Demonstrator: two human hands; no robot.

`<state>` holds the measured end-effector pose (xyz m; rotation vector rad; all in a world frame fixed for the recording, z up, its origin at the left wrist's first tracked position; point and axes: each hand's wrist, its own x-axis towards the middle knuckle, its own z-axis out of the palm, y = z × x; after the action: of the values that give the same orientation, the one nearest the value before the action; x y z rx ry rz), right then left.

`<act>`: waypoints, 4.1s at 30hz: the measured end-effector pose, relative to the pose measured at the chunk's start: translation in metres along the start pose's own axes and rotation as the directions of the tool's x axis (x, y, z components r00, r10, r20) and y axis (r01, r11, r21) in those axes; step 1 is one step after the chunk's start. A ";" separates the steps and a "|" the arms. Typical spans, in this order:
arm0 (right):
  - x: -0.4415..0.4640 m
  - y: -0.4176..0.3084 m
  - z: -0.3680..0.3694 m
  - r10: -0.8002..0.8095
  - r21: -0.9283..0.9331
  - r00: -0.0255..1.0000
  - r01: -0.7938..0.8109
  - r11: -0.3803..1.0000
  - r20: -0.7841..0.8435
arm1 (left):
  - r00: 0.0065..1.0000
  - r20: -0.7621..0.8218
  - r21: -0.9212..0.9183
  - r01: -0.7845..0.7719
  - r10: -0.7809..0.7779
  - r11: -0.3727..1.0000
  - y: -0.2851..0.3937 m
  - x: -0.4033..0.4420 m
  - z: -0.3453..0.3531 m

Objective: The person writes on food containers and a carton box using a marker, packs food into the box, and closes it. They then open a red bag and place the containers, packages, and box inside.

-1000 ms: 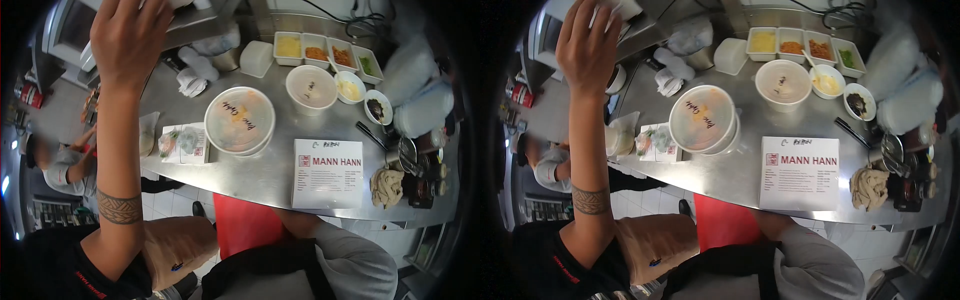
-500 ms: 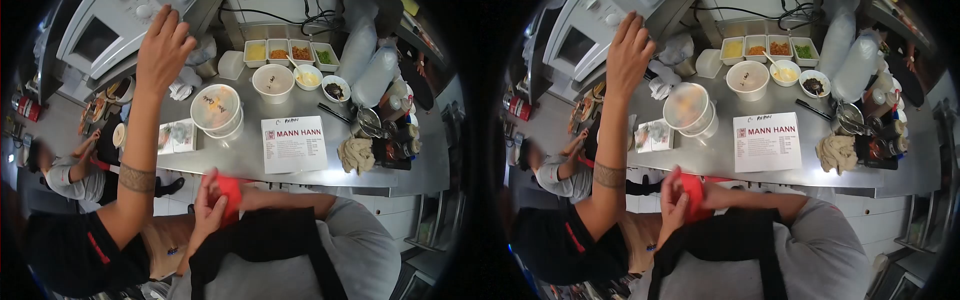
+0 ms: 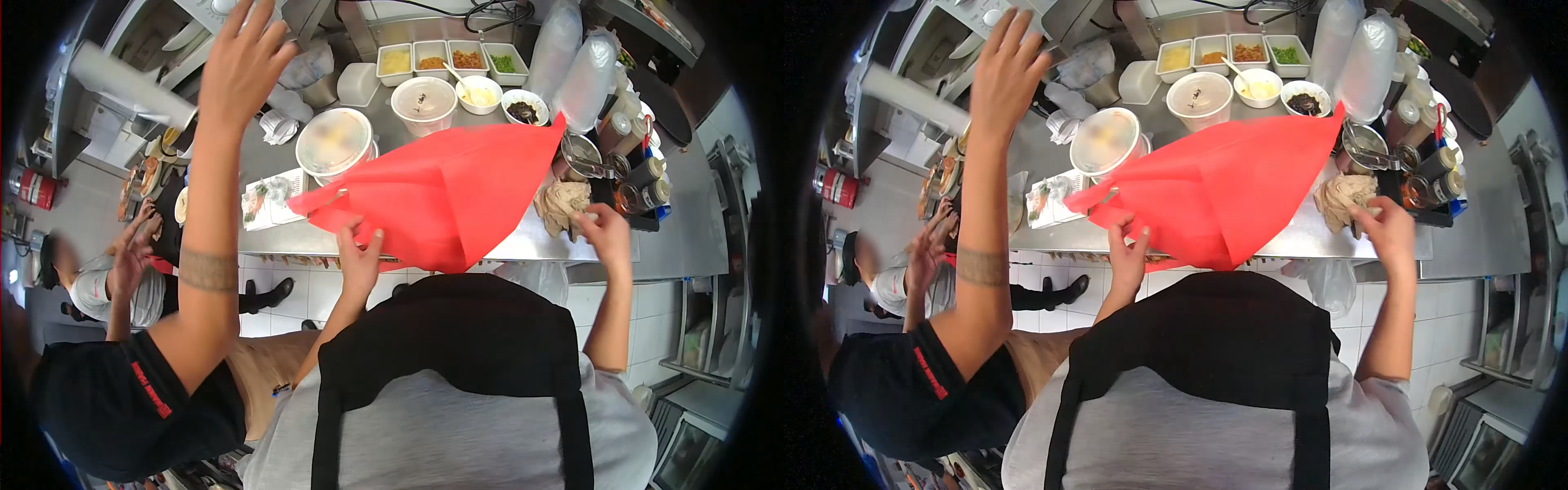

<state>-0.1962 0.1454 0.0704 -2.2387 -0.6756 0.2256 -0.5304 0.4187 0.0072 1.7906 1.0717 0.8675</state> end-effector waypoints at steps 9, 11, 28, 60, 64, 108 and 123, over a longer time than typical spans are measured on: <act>-0.036 -0.143 0.011 -0.563 0.483 0.826 0.490 0.726 0.010 | 0.954 -0.272 0.011 -0.125 0.123 0.992 -0.017 0.042 -0.004; -0.034 -0.174 0.034 -0.762 0.488 0.638 0.632 0.602 0.111 | 0.977 -0.210 -0.235 -0.082 0.031 0.969 -0.010 0.051 -0.002; 0.006 -0.225 0.157 -0.702 0.778 0.671 0.300 0.552 0.240 | 0.980 0.056 -0.590 -0.121 0.190 0.798 0.082 0.007 0.001; -0.029 -0.219 0.161 -0.600 0.857 0.619 -0.284 0.430 0.507 | 0.953 -0.229 -0.550 -0.295 0.199 0.781 0.097 0.002 -0.028; -0.035 -0.216 0.161 -0.613 0.889 0.718 -0.018 0.458 0.330 | 0.966 -0.114 -0.526 -0.258 0.234 0.811 0.101 -0.007 -0.024; -0.041 -0.192 0.169 -0.400 0.867 0.788 -0.322 0.379 0.468 | 0.946 0.321 -0.765 0.284 -0.040 0.578 0.091 -0.014 -0.011; -0.037 -0.188 0.173 -0.430 0.864 0.798 -0.211 0.456 0.422 | 0.942 0.320 -0.765 0.318 -0.097 0.560 0.097 -0.010 -0.012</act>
<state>-0.3648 0.3404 0.0863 -1.0168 -0.7738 1.0161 -0.5136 0.3876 0.0986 0.9138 0.5396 0.7756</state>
